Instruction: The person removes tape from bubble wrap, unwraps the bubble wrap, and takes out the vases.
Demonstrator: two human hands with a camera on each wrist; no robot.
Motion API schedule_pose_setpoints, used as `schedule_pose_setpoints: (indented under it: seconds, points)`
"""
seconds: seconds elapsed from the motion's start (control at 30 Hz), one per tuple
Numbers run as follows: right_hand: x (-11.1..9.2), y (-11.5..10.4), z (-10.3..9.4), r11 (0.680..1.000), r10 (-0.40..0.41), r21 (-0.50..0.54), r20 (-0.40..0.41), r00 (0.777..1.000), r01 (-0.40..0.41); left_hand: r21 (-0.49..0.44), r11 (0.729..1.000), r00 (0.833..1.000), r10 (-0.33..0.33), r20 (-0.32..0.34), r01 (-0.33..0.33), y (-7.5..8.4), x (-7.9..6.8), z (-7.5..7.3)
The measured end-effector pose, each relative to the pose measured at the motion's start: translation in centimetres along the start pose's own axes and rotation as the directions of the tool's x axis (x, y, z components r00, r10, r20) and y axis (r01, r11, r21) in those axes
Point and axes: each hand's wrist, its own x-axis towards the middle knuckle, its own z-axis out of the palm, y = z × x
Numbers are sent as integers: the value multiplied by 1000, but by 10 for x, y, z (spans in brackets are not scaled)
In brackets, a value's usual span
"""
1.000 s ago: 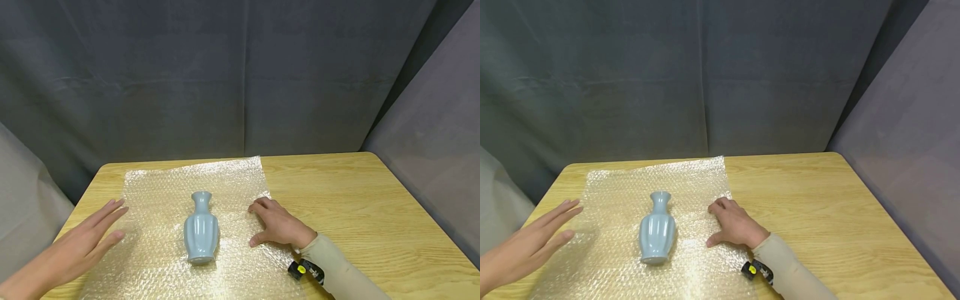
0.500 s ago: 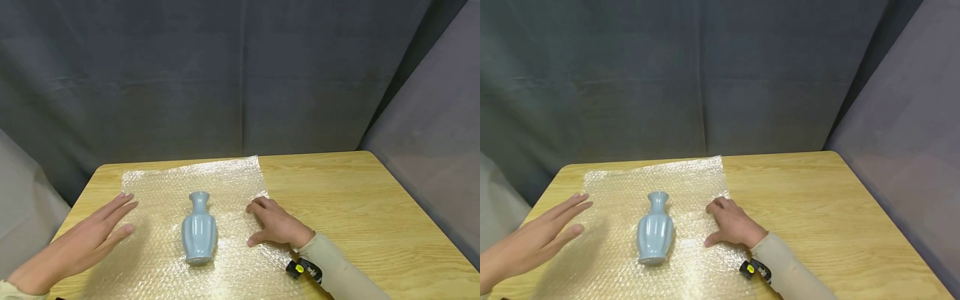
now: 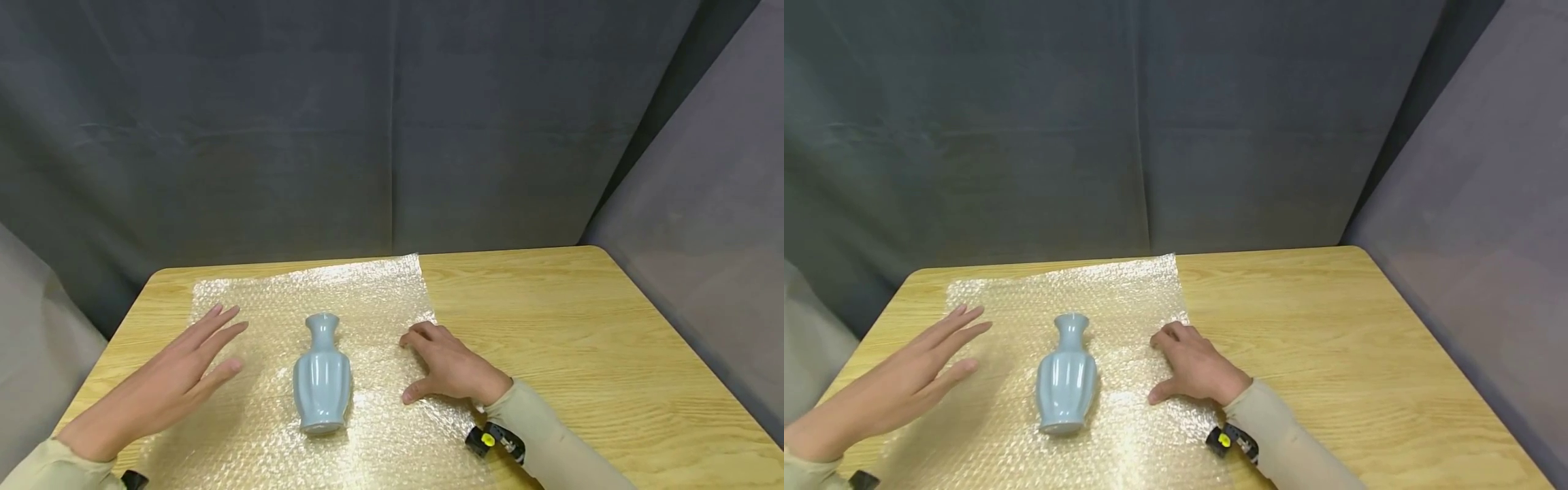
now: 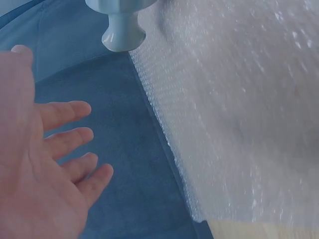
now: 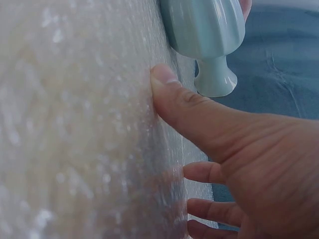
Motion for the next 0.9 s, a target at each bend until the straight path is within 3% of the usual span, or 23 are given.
schedule_pose_setpoints:
  seconds: [0.4,0.9]
  points:
    - [0,1,0,1000,3,4,9,1000,-3,-47,998,999,-37,23,38,-1,17,18]
    - [-1,0,0,1000,8,5,9,1000,-8,-86,995,999,-52,-13,51,-13,23,47]
